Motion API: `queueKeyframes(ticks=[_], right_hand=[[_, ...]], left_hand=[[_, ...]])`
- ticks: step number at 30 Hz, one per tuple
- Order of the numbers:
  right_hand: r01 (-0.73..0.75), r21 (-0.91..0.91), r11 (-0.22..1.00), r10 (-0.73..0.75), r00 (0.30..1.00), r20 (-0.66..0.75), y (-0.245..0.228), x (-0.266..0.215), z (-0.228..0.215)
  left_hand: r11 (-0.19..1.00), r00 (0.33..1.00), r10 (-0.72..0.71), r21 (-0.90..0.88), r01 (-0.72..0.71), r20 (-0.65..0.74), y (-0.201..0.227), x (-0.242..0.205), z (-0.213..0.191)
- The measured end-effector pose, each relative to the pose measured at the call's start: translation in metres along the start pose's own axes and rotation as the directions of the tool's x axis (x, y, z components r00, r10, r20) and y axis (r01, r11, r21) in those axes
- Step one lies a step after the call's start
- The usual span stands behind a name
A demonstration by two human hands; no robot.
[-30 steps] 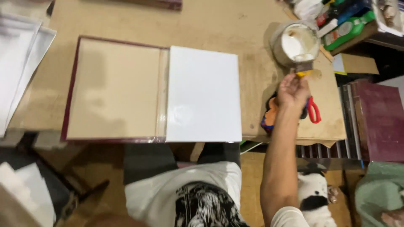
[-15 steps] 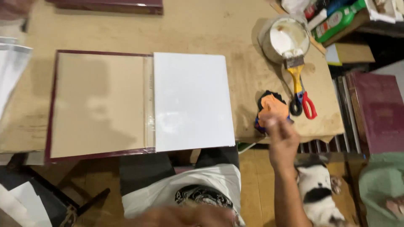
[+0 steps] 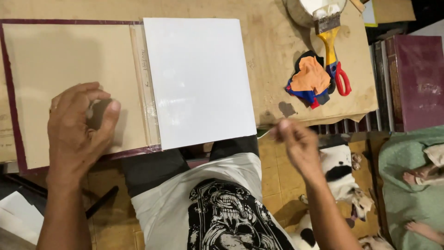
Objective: The person applies white glue to the inside cover of a book using a paintbrush. They then close the book and press the pages together to secure the cover. The person repeats the gluing process on the other side of the book cover.
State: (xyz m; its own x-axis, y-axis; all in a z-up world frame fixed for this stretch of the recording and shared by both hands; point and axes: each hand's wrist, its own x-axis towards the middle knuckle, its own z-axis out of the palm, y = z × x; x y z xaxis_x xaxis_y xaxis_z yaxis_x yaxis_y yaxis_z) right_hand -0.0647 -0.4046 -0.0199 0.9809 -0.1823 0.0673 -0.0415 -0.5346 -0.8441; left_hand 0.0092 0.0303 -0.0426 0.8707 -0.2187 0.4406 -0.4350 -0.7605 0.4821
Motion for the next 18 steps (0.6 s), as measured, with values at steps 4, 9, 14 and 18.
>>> queueKeyframes(ticks=[4,9,14,18], right_hand=[[-0.387,0.381,0.839,0.319,0.919,0.232,0.016,-0.006,0.017],[-0.406,0.636,0.656,0.323,0.913,0.250,0.043,0.010,0.026],[-0.475,0.412,0.778,0.249,0.834,0.493,0.014,0.076,0.033],[-0.429,0.482,0.764,0.115,0.825,0.553,0.056,0.140,0.037]], left_hand=[[0.999,0.999,0.033,0.026,-0.033,-0.015,0.000,-0.003,0.008],[0.991,0.997,0.035,0.130,-0.026,-0.065,-0.003,-0.002,0.015],[0.990,0.983,0.058,0.139,-0.034,-0.174,-0.014,-0.003,0.030],[0.989,0.962,0.020,0.145,0.020,-0.273,-0.035,-0.006,0.046]])
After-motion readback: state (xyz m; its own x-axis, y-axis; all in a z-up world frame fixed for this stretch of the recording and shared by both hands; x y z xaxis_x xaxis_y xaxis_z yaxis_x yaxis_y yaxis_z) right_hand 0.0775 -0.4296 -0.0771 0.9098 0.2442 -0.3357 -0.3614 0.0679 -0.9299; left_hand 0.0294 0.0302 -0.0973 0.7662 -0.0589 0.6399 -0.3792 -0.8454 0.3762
